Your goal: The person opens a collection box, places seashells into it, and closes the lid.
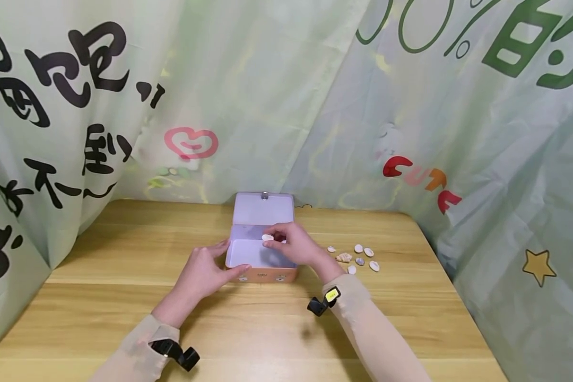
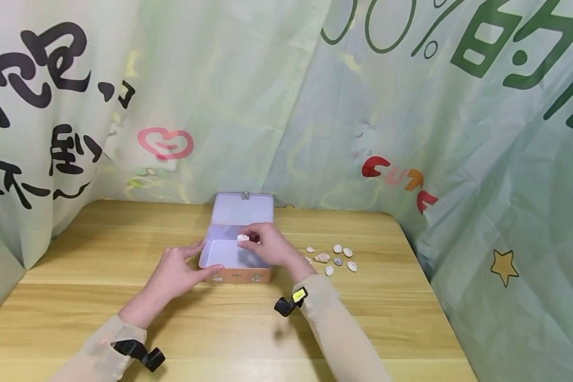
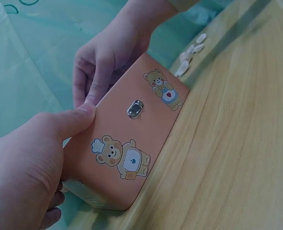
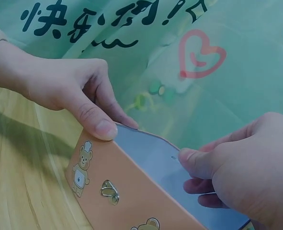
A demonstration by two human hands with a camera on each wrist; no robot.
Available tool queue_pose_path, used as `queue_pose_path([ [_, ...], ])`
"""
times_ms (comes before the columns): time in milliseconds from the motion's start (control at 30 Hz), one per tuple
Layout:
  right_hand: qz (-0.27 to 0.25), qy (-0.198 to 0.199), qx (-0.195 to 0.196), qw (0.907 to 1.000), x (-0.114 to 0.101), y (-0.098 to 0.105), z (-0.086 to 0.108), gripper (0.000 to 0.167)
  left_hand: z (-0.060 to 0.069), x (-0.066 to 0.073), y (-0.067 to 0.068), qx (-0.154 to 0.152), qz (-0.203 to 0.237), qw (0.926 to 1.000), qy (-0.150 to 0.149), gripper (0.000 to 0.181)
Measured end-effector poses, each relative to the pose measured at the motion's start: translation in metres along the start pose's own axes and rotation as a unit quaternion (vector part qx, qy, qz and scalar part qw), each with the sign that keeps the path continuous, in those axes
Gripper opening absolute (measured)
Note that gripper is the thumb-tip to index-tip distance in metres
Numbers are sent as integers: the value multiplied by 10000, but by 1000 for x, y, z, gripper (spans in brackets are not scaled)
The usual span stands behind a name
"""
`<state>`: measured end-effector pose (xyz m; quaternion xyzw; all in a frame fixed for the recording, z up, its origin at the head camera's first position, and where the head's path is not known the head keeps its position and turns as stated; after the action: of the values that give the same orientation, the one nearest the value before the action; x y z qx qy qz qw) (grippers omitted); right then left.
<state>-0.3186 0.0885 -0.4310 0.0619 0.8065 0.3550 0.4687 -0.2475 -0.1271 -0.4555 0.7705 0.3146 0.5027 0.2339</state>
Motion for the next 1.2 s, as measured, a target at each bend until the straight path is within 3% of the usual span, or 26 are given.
queue_pose_path([
  [200, 34, -61, 27, 10000, 0, -3, -1, 25, 0, -1, 0, -25, -18, 10000, -3, 103],
  [700, 417, -104, -316, 9986, 0, -14, -3, 21, 0, -2, 0, -59, 50, 9999, 96, 102],
  [900, 371, -107, -364, 9986, -1, -14, -2, 27, 0, -2, 0, 31, 5, 10000, 26, 102],
  [1200, -29, 33, -38, 10000, -3, -3, 5, 33, 0, -1, 0, -117, 64, 9999, 110, 99],
])
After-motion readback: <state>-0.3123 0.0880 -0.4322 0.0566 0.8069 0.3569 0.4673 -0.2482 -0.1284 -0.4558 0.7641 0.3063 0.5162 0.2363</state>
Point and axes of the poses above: each hand's wrist, its own z-axis away from the middle knuckle, its own y-axis out of the back of the hand, x = y × z, the point moved 6 cm from there along -z, towards the middle knuckle, and after that the axes turned 8 degrees about x, right-handed, at the moved point
